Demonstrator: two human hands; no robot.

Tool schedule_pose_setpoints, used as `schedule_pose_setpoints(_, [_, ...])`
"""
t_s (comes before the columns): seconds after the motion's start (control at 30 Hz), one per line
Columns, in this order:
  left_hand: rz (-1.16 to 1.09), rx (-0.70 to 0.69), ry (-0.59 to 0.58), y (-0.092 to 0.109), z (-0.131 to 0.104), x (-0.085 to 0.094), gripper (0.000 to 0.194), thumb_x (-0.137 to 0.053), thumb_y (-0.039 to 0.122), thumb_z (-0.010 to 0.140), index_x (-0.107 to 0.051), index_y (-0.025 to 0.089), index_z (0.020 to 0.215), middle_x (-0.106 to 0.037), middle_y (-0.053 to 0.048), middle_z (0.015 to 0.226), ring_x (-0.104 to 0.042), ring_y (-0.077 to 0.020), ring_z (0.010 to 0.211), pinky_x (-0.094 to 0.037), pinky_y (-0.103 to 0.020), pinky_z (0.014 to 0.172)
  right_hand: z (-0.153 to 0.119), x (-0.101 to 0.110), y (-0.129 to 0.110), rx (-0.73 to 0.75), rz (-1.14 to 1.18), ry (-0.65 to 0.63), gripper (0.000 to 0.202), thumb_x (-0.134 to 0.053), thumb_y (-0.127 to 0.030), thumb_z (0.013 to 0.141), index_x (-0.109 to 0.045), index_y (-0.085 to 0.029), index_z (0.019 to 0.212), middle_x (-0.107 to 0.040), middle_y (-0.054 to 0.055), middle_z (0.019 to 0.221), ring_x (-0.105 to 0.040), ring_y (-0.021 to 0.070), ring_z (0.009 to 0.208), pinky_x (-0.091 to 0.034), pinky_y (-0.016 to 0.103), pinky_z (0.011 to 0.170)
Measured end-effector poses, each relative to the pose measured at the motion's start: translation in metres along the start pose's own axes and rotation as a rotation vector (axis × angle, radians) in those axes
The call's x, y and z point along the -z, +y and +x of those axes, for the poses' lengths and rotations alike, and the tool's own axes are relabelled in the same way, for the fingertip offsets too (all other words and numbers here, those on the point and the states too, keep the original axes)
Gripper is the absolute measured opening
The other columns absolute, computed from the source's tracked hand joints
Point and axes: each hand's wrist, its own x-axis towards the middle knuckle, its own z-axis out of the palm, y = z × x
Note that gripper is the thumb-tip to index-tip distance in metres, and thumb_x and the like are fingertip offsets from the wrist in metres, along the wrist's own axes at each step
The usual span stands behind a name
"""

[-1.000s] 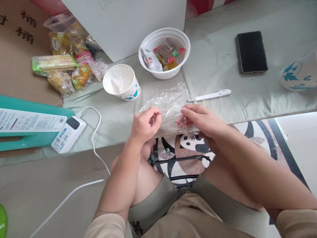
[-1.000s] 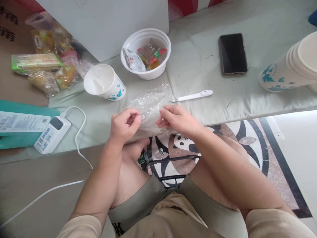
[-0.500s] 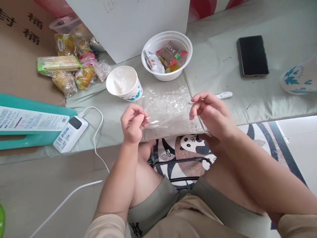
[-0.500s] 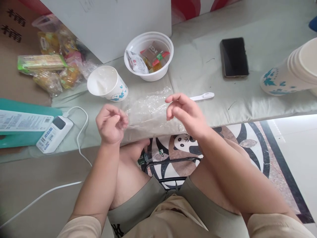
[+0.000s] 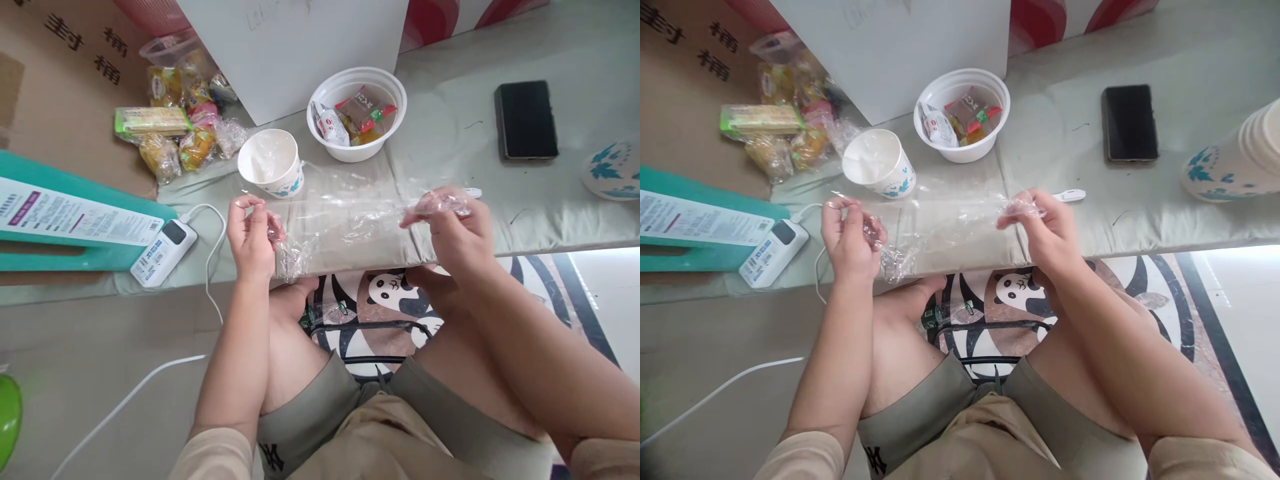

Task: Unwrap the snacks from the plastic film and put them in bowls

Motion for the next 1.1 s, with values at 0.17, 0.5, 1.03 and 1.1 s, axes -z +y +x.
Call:
schedule_pose_setpoints(0.17, [-0.069,0.125,-0.027,0.001,-0.001,-0.007,0.042,-0.078,0.061,0.078,-0.057,0.025,0.084,-0.037,0.01,0.047,-0.031,-0.0064,0.037,-0.019,-0.023,0.037,0.005,-0.004,-0.01,-0.233,0.161,0.219,0.017,-0.068,-0.028,0.087,-0.063,-0.023,0.072,-0.035,-0.009,0.044,-0.029,0.0072,0.035,-0.025,0.022,0.035])
schedule_pose_setpoints(0.5, [-0.156,0.482,-0.459,0.003,0.013,-0.023,0.043,-0.091,0.045,0.062,-0.07,0.018,0.09,-0.074,-0.004,0.08,-0.056,-0.0067,0.052,-0.034,-0.017,0.04,0.027,0.012,-0.002,-0.425,0.205,0.457,0.016,-0.069,-0.032,0.081,-0.059,-0.025,0.07,-0.036,-0.007,0.049,-0.028,0.0075,0.04,-0.015,0.023,0.035])
schedule_pose_setpoints(1.03, [-0.197,0.146,-0.19,-0.01,0.016,-0.01,0.045,-0.086,0.061,0.069,-0.066,0.025,0.088,-0.055,0.008,0.048,-0.045,-0.0059,0.032,-0.02,-0.017,0.028,0.02,0.023,0.002,-0.372,-0.044,-0.124,0.026,-0.082,-0.036,0.076,-0.068,-0.022,0.093,-0.071,0.001,0.084,-0.069,0.0158,0.079,-0.057,0.03,0.073])
schedule_pose_setpoints(1.1, [-0.094,0.214,-0.217,-0.016,0.022,-0.011,0.045,-0.087,0.058,0.07,-0.068,0.023,0.089,-0.057,0.007,0.047,-0.045,-0.0057,0.03,-0.022,-0.016,0.027,0.023,0.019,0.003,-0.444,-0.037,-0.046,0.02,-0.079,-0.034,0.078,-0.065,-0.021,0.083,-0.066,-0.001,0.07,-0.065,0.0129,0.064,-0.054,0.026,0.061])
